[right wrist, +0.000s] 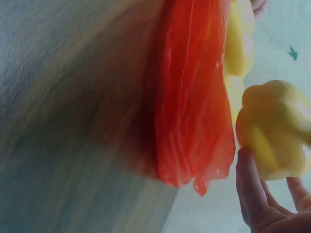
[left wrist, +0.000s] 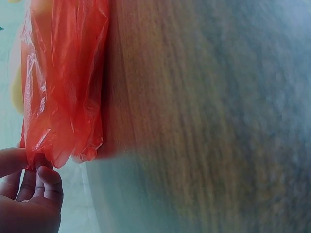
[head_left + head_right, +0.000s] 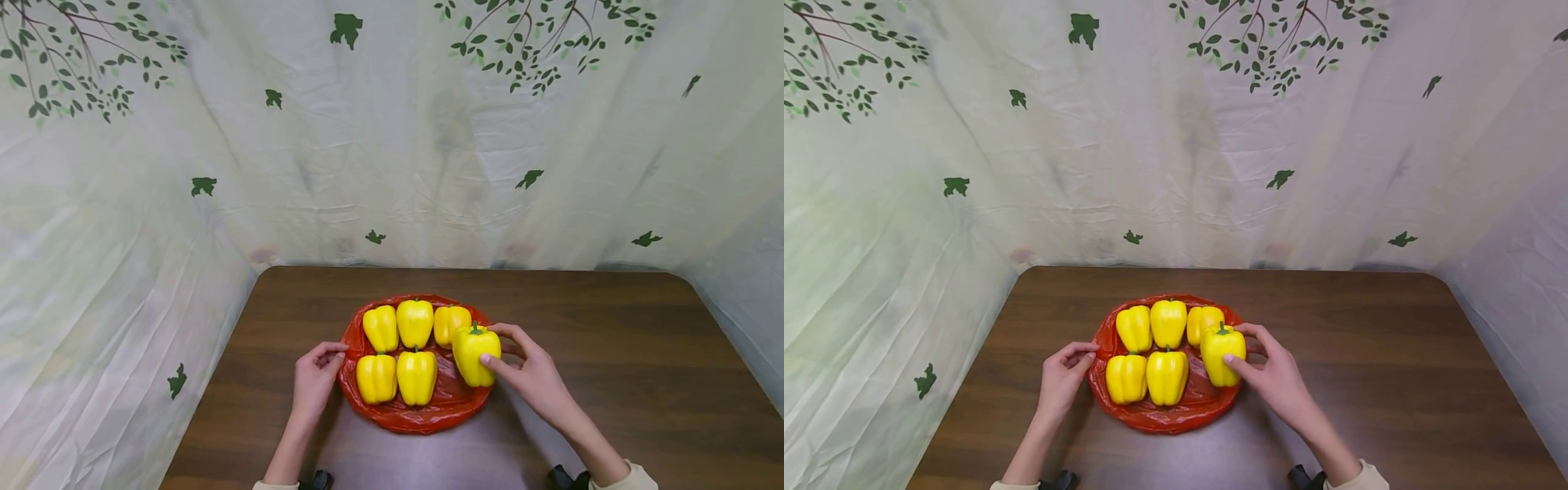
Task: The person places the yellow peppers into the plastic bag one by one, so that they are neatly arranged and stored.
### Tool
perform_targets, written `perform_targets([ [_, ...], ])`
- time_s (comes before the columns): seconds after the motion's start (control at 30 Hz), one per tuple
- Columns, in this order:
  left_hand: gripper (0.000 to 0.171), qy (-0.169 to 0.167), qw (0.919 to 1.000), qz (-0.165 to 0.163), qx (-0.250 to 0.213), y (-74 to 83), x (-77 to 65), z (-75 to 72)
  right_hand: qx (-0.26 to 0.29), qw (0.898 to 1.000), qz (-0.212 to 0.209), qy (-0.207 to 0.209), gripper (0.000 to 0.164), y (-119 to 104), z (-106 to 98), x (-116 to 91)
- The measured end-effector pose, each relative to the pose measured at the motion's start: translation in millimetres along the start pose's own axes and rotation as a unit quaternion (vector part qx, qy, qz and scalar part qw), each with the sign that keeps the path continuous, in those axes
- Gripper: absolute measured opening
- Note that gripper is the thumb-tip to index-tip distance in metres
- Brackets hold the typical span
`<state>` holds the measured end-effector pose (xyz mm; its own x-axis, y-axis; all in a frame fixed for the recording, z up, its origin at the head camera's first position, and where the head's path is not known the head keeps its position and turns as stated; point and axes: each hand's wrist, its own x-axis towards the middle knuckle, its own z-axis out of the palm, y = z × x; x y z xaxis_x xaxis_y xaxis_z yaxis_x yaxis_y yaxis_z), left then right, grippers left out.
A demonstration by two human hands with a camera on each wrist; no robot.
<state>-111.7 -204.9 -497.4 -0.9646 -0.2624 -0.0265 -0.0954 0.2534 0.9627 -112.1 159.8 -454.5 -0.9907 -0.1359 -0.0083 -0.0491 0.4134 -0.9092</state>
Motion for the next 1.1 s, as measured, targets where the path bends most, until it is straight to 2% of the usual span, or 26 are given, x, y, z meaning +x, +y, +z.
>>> perform_targets([
  [0.37, 0.012, 0.003, 1.0000, 0.006, -0.002, -2.1, 0.5, -0.3, -0.043, 0.999, -0.002, -0.028, 0.053, -10.8, 22.5, -1.2],
  [0.67, 0.013, 0.003, 0.9999, 0.004, -0.011, -2.5, -0.4, -1.2, -0.102, 0.994, 0.034, -0.031, 0.055, -8.2, 34.2, -2.3],
  [0.77, 0.013, -0.001, 0.9999, -0.005, -0.013, 3.7, -2.0, -1.4, -0.110, 0.993, 0.037, -0.038, 0.054, -8.0, 36.4, -2.6],
  [0.97, 0.014, -0.012, 0.9999, -0.006, -0.005, 30.3, -12.1, -1.0, -0.121, 0.992, 0.026, -0.032, 0.053, -3.4, 40.3, -3.2],
  [1.1, 0.014, -0.010, 0.9999, -0.010, -0.003, 35.8, -15.1, -1.9, -0.135, 0.991, 0.014, -0.019, 0.052, -0.7, 43.3, -2.6],
])
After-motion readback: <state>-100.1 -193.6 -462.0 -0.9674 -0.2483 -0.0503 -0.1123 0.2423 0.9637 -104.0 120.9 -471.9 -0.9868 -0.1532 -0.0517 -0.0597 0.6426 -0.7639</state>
